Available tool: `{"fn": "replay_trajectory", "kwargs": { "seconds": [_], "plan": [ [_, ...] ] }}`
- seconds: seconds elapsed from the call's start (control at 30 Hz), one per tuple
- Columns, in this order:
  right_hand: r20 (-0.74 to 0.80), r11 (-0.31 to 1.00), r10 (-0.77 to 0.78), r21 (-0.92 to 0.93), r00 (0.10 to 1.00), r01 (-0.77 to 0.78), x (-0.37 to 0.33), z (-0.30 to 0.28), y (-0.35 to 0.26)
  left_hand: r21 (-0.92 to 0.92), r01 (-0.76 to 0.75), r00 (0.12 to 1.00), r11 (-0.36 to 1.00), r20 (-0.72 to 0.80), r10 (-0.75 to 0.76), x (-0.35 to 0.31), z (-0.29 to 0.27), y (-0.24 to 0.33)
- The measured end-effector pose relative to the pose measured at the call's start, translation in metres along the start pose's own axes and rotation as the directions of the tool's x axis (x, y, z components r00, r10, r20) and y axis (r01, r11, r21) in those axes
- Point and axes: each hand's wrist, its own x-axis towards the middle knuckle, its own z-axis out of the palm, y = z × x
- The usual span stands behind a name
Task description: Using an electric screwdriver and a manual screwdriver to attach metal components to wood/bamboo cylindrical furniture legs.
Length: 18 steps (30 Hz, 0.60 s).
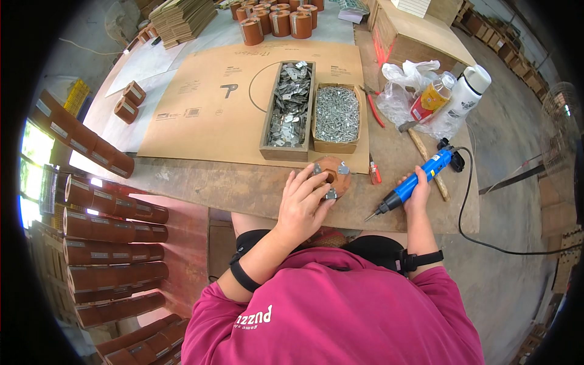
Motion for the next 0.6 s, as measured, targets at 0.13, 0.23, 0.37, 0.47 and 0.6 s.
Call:
{"fn": "replay_trajectory", "kwargs": {
  "seconds": [0.13, 0.23, 0.37, 0.47, 0.6],
  "plan": [
    [-0.003, 1.000, 0.009, -0.001, 1.000, -0.009, -0.0004, 0.0003, -0.0002, -0.022, 0.001, 1.000, 1.000, -0.011, -0.001, 0.0008, 0.0007, -0.0008],
    [-0.010, 1.000, 0.001, -0.008, 1.000, -0.002, -0.0009, 0.0009, -0.0005, -0.041, -0.013, 1.000, 0.999, -0.025, 0.012, 0.0011, 0.0015, -0.0021],
    [-0.003, 1.000, 0.006, -0.008, 1.000, -0.006, -0.0006, 0.0011, -0.0008, -0.046, -0.020, 1.000, 0.999, -0.025, 0.019, 0.0020, 0.0013, -0.0022],
    [-0.008, 1.000, 0.002, -0.012, 1.000, -0.003, -0.0027, 0.0027, -0.0020, -0.047, -0.025, 0.999, 0.999, -0.027, 0.024, 0.0017, 0.0008, -0.0021],
    [-0.010, 1.000, 0.012, -0.009, 1.000, -0.012, -0.0034, 0.0032, -0.0026, -0.047, -0.028, 0.999, 0.999, -0.031, 0.026, 0.0021, 0.0009, -0.0026]
  ]
}}
